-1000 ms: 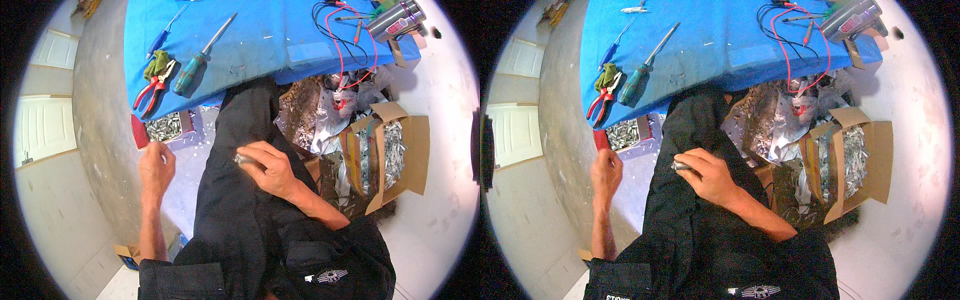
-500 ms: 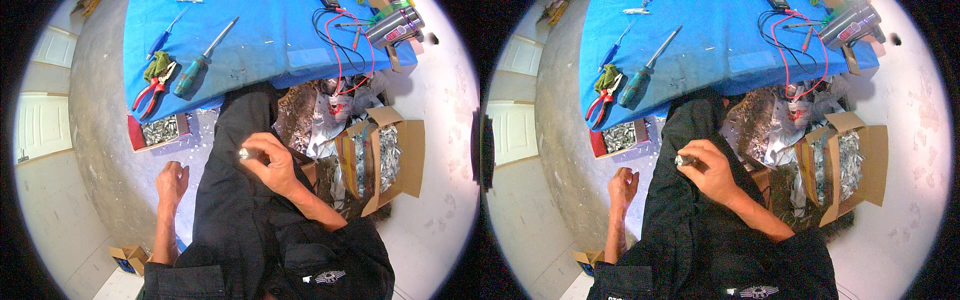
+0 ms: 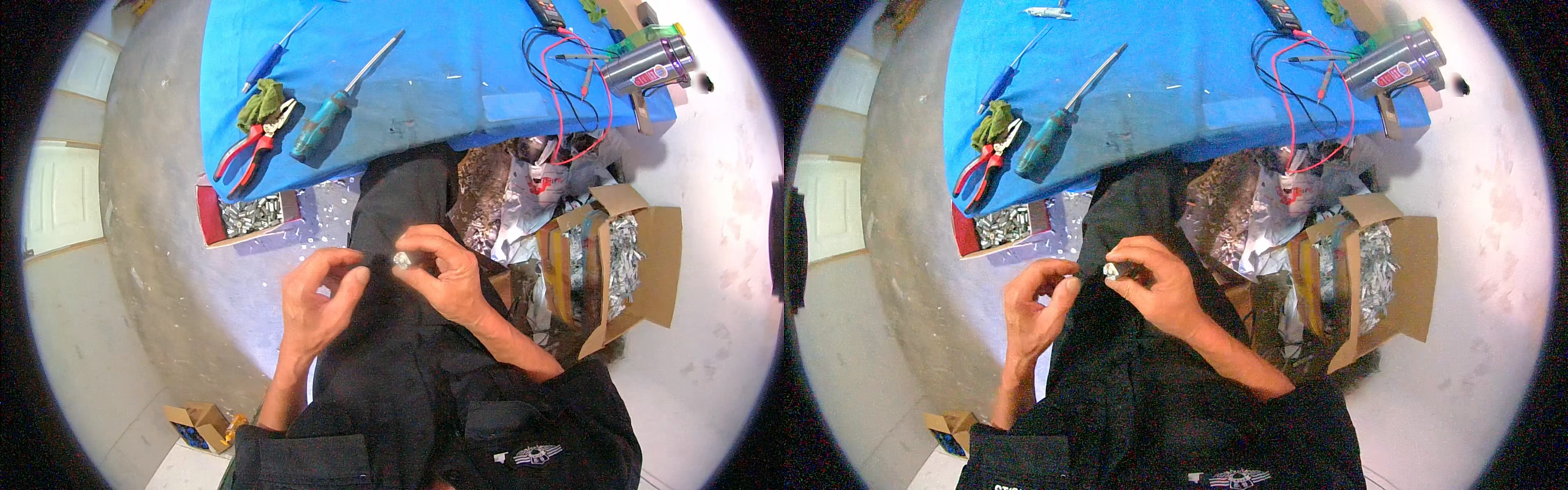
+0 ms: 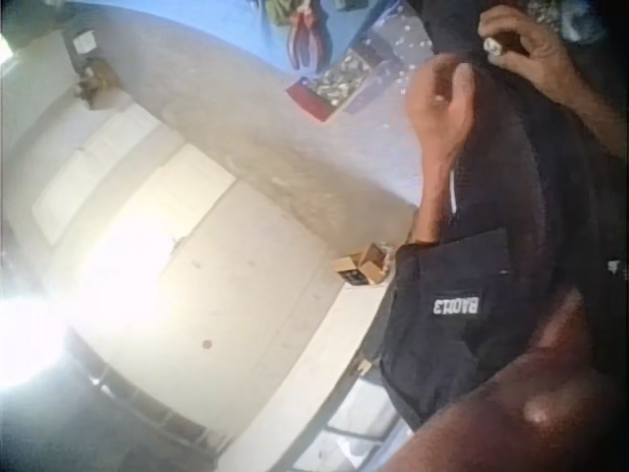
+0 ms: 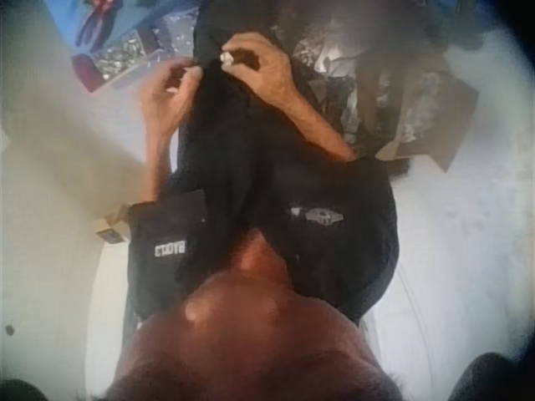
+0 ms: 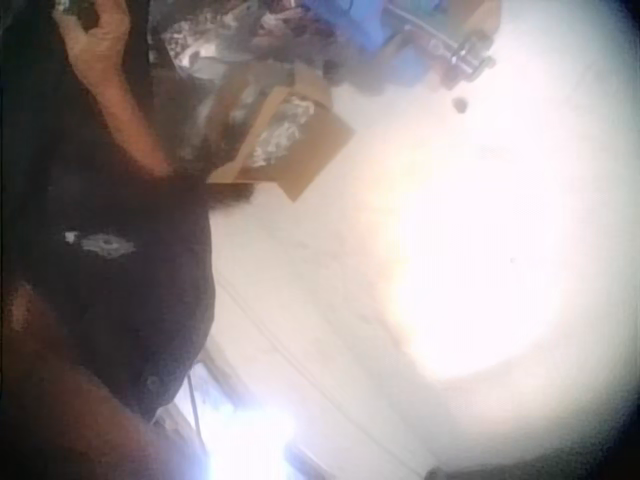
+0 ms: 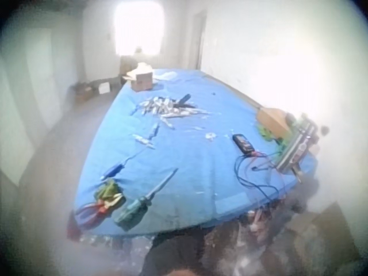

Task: The person uses a multimeter to test a component, and then uses a screwdriver and pliers to disassemble parts of an electrical component.

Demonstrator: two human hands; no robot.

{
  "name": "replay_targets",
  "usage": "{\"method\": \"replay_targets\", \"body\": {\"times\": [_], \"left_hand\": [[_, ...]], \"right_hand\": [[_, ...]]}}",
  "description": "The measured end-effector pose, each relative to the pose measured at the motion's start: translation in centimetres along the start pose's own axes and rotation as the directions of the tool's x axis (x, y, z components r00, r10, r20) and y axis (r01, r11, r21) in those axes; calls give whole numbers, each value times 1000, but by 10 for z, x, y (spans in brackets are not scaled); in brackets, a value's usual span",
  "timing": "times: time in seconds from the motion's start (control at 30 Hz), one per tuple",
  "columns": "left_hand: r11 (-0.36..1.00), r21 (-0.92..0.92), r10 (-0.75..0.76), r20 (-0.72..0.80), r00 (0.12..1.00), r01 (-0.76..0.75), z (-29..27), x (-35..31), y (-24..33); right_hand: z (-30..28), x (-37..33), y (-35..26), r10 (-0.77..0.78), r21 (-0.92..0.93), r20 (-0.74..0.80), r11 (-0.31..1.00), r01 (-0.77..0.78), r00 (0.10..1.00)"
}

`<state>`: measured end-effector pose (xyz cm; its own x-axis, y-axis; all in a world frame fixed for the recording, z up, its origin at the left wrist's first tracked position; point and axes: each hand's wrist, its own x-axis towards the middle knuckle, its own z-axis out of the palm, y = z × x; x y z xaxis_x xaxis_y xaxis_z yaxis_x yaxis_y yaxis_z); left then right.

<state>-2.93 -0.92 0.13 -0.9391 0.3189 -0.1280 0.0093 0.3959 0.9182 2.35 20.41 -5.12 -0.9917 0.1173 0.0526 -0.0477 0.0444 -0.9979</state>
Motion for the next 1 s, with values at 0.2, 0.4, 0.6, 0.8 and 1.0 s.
{"method": "replay_targets", "body": {"times": [0.2,0.4,0.6,0.8,1.0], "left_hand": [[990,-140,0,63,998,9,9,10,-2],[983,-99,155,9,988,-154,5,22,2],[970,-21,244,-9,970,-244,-1,31,-3],[956,14,292,-4,956,-292,-9,37,-13],[957,34,287,15,958,-288,-15,44,-10]], "right_hand": [[6,5,4,122,130,23,984,-124,992],[15,12,2,189,242,73,949,-201,979],[20,16,3,258,199,148,938,-284,955],[23,25,-9,351,133,213,914,-383,912],[26,34,-12,286,29,208,954,-298,935]]}}
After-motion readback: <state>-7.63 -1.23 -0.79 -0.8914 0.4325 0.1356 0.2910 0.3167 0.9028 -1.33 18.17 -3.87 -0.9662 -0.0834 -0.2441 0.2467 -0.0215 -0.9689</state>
